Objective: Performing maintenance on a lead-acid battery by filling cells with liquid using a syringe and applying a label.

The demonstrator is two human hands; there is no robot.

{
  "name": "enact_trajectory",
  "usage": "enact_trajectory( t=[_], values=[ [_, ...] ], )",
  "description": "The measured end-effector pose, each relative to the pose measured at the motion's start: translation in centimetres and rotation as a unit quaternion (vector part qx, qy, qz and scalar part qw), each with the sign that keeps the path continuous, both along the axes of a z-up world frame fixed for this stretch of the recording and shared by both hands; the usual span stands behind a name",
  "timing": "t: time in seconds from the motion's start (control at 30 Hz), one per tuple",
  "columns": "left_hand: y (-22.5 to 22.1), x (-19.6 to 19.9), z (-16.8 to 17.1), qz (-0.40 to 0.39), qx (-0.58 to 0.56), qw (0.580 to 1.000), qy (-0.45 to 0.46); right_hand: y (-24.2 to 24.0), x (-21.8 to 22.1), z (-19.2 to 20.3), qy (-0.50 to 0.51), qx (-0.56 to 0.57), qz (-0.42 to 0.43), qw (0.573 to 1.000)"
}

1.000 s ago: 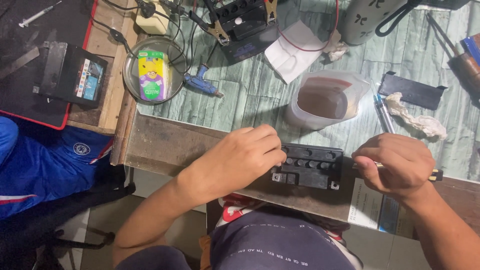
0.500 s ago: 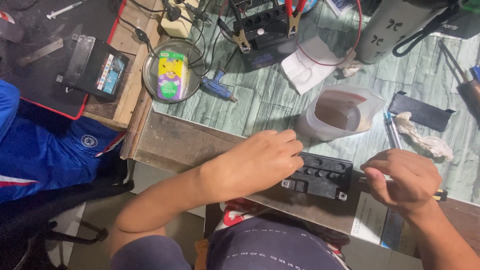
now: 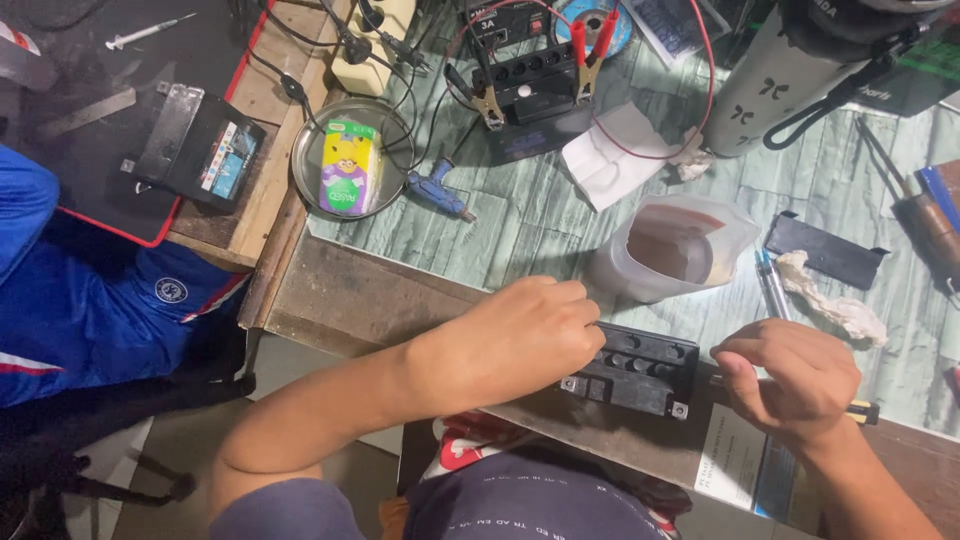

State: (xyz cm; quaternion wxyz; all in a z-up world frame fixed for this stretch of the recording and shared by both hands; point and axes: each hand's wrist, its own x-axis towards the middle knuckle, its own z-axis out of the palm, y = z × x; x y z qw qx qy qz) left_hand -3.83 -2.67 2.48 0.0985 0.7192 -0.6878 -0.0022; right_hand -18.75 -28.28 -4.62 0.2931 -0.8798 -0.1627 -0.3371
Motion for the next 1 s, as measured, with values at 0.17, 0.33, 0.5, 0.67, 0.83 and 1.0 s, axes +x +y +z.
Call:
enact_trajectory(
  t=[0.17,0.33,0.5,0.67,0.83,1.0],
  values=[
    [-0.8,0.2,0.1,0.000,0.025,0.999,0.024,0.0,-0.1,-0.4,0.007,-0.010,0.001,1.000],
    [-1.6,0.4,0.9,-0.006,0.080,0.996,0.028,0.0,-0.3,-0.1,0.020,-0.003,-0.001,1.000],
    [-1.7,0.8,1.1,-0.014,0.105,0.993,0.057,-0.6,-0.5,-1.0,0.010,-0.017,-0.015,1.000],
    [-1.3,-0.5,-0.4,-0.001,0.045,0.999,-0.019,-0.5,-0.4,-1.1,0.014,-0.008,-0.009,1.000],
    [-0.7,-1.1,0.3,0.016,0.072,0.995,-0.073,-0.6,-0.4,-1.3,0.012,-0.018,-0.014,1.000],
    [-1.0,-1.4,0.0,0.017,0.071,0.996,-0.052,-0.6,-0.4,-1.5,0.023,-0.018,-0.017,0.999]
  ],
)
